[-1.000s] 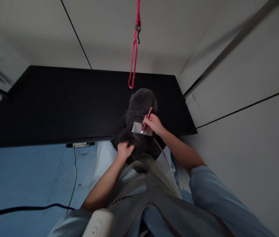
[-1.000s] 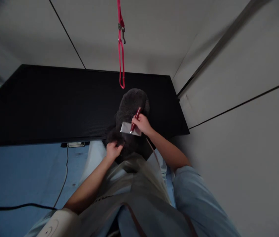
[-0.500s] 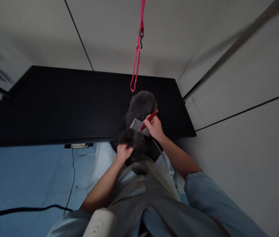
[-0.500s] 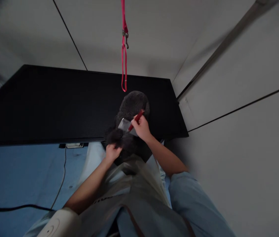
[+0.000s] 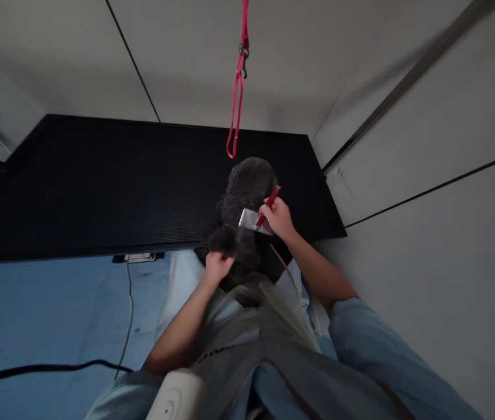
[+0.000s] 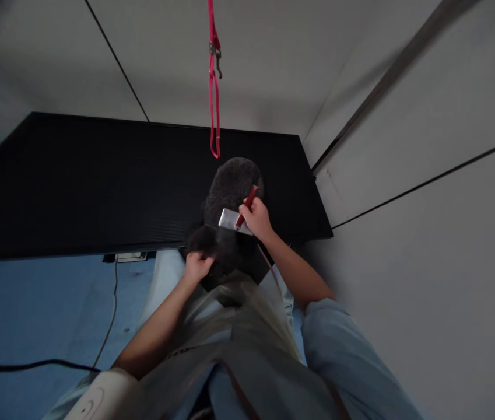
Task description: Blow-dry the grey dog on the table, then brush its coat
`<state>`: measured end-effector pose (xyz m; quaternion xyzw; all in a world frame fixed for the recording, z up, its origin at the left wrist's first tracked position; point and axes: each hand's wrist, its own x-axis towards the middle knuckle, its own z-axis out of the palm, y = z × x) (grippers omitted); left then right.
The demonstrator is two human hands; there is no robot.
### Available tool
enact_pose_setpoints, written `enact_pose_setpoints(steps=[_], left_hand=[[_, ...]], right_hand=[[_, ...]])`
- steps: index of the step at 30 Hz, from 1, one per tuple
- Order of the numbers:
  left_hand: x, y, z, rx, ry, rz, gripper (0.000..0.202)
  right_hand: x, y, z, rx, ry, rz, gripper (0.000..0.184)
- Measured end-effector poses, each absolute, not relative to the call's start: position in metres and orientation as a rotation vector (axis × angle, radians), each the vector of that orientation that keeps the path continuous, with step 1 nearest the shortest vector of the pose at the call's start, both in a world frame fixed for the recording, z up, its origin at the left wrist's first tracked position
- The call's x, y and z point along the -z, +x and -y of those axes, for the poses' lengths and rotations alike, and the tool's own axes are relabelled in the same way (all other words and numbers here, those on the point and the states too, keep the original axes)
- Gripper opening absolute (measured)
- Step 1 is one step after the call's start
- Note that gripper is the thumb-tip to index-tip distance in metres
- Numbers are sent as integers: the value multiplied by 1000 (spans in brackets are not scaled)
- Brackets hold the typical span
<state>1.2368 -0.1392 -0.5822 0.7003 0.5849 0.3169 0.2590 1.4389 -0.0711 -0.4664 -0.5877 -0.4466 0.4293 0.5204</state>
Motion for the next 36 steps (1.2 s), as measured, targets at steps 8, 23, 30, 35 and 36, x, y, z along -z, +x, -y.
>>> enact_pose_setpoints(steps=[8,23,30,35,36], left_hand=[[579,1233,134,-880,1849,-1526,26],[582,1231,133,-904,1711,-1479,23],[576,1220,113,-930,1485,-1362,28],[566,1216,102,-930,1439,-1330,26],[565,1217,101,-940,1432,-1329,27]], right_hand=[[467,1435,74,-1163,-1378,1097,24],[462,1435,66,-1142,-1311,1199,24],[466,1434,64,-885,-1312,999,25],[478,1436,70,-1246,-1323,985,30],[481,1437,69,-1143,-1340,908,30]])
